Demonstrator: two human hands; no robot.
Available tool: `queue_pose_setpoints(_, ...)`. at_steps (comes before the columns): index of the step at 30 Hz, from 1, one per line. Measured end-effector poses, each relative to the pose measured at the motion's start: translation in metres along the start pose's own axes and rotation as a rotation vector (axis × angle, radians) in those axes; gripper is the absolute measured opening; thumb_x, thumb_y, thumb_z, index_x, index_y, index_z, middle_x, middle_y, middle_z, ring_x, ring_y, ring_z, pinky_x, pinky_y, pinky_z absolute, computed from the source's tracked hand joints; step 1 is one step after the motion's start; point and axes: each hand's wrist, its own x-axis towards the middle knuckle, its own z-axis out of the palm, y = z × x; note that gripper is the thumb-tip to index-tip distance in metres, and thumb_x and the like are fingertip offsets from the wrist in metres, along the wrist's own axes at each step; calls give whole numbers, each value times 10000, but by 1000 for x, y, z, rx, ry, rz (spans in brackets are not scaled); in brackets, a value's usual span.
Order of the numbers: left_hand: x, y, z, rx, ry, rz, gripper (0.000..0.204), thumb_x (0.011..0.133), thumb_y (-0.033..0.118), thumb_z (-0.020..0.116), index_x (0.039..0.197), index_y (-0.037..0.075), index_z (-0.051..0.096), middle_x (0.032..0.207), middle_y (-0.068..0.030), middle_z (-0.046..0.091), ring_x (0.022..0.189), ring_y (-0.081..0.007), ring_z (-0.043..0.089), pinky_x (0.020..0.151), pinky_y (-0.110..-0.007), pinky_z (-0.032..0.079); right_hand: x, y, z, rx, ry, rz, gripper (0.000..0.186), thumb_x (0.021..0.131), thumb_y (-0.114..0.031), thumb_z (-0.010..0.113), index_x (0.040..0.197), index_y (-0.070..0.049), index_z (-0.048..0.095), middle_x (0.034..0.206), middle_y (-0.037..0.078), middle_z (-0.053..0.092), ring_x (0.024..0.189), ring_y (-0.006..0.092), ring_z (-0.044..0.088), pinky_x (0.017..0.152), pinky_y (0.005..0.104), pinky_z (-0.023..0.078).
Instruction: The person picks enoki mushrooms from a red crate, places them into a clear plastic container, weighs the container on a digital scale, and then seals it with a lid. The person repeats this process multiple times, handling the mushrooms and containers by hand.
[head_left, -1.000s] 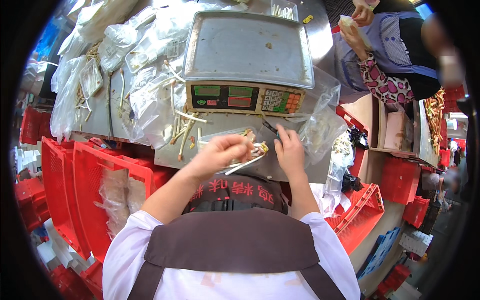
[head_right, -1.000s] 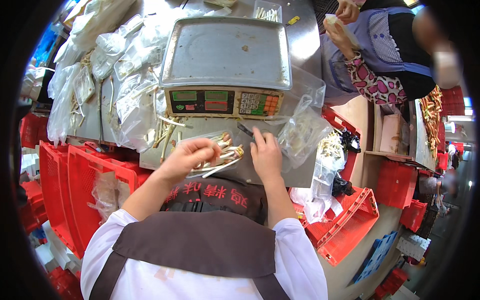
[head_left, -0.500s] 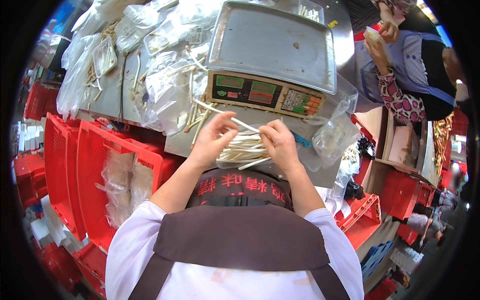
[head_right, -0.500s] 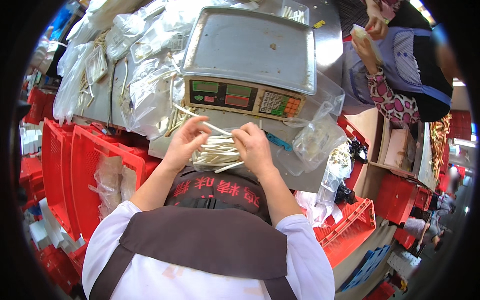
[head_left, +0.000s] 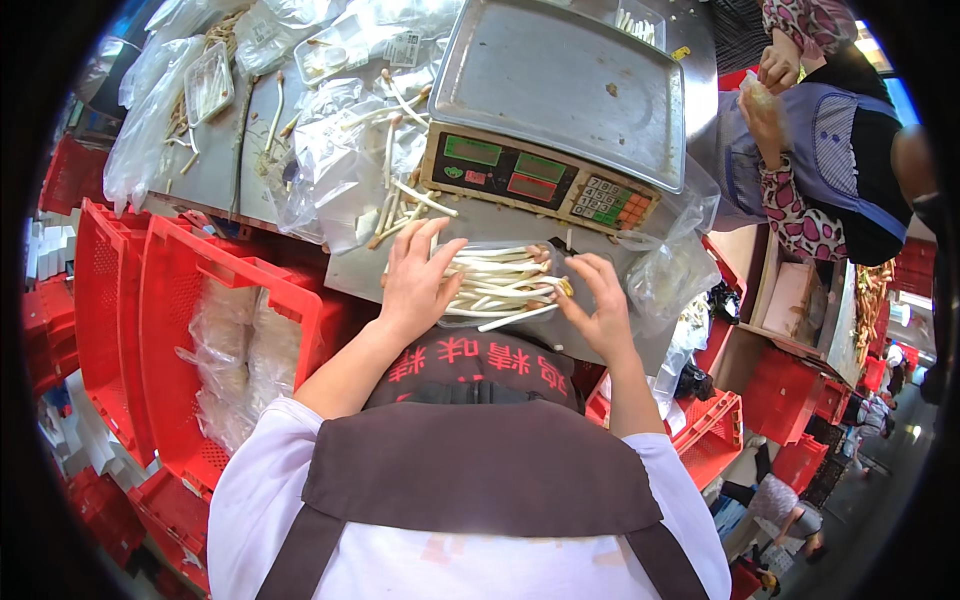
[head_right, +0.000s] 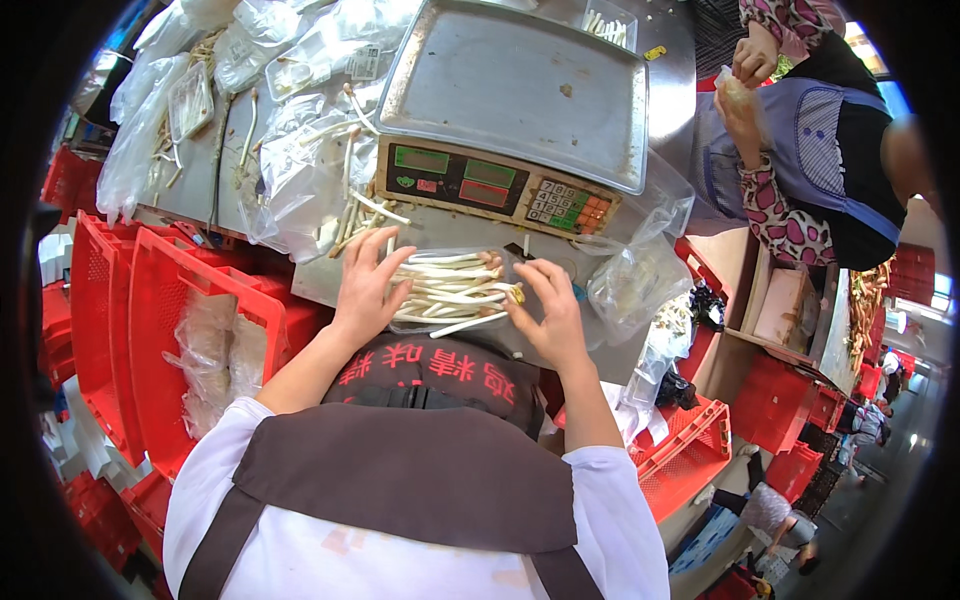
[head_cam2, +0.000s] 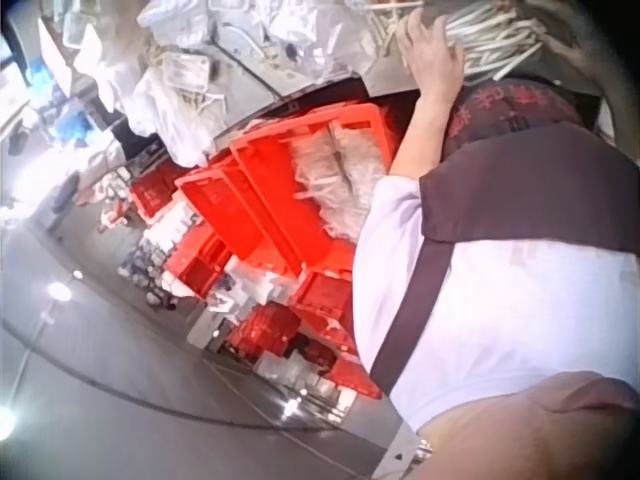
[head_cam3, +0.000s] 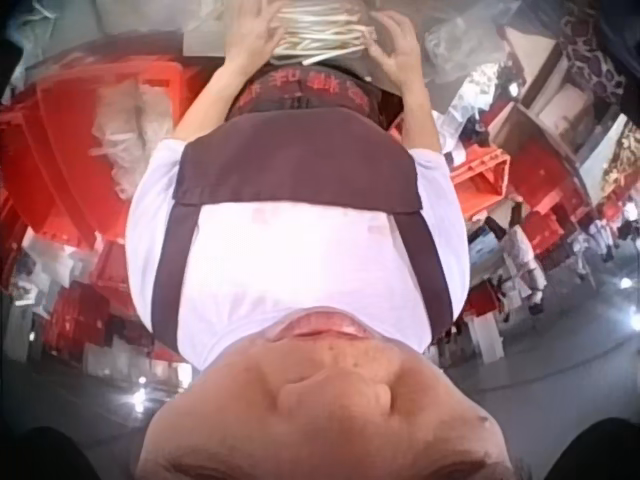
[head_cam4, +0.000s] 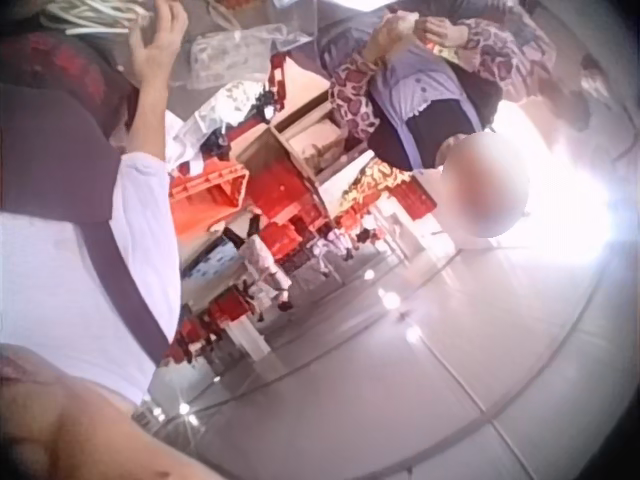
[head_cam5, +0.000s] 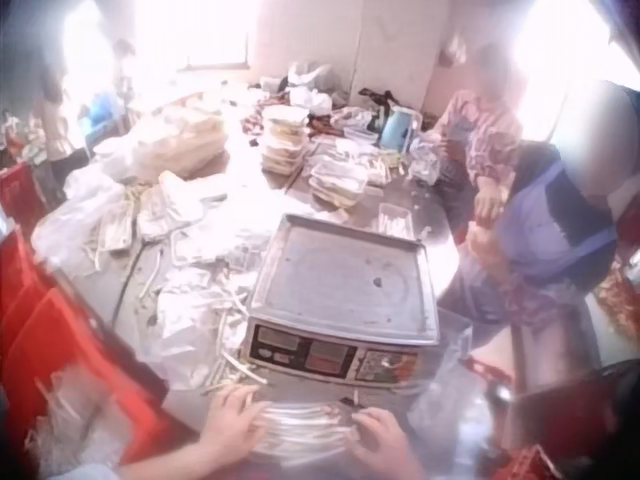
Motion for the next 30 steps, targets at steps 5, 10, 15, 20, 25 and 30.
queue_pose_setpoints(5,-5,5,12,-72,-291,332,221,694,279,728,805,129,609,812,-18,544,901,-227,516,801,-370,372,-20,12,17,8,-6,85,287,751,-45,673,1031,-21,614,941,101,535,850,246,577,735,315,471)
queue_pose_setpoints(10,4,18,23,139,-382,429,278,682,357,715,726,122,574,784,-22,530,835,-214,513,780,-380,367,-7,0,29,92,68,150,152,763,-28,658,907,-21,613,781,85,513,688,213,556,596,321,446)
queue_pose_setpoints(15,4,21,30,214,-445,443,254,684,311,707,772,120,564,798,-23,523,842,-211,511,773,-379,367,1,-2,29,-95,80,-9,126,742,-60,682,833,-38,598,723,86,495,673,257,537,581,359,432)
queue_pose_setpoints(20,6,25,29,99,-223,307,155,702,208,641,790,107,564,799,-29,540,845,-196,531,768,-376,369,10,-18,18,-206,81,-91,130,723,-79,694,794,-44,590,717,94,495,680,281,529,590,375,430)
queue_pose_setpoints(25,0,14,34,118,-194,307,213,707,189,699,839,117,548,833,-24,527,870,-212,513,800,-363,354,7,-12,4,-169,101,53,90,749,-53,667,785,-29,587,713,102,514,633,263,546,565,357,438)
queue_pose_setpoints(30,-8,7,20,30,-203,346,205,711,183,697,843,113,556,881,-20,557,900,-209,521,817,-369,358,5,-12,-26,-92,166,195,69,786,-28,649,826,-2,600,721,88,537,581,172,553,537,284,445)
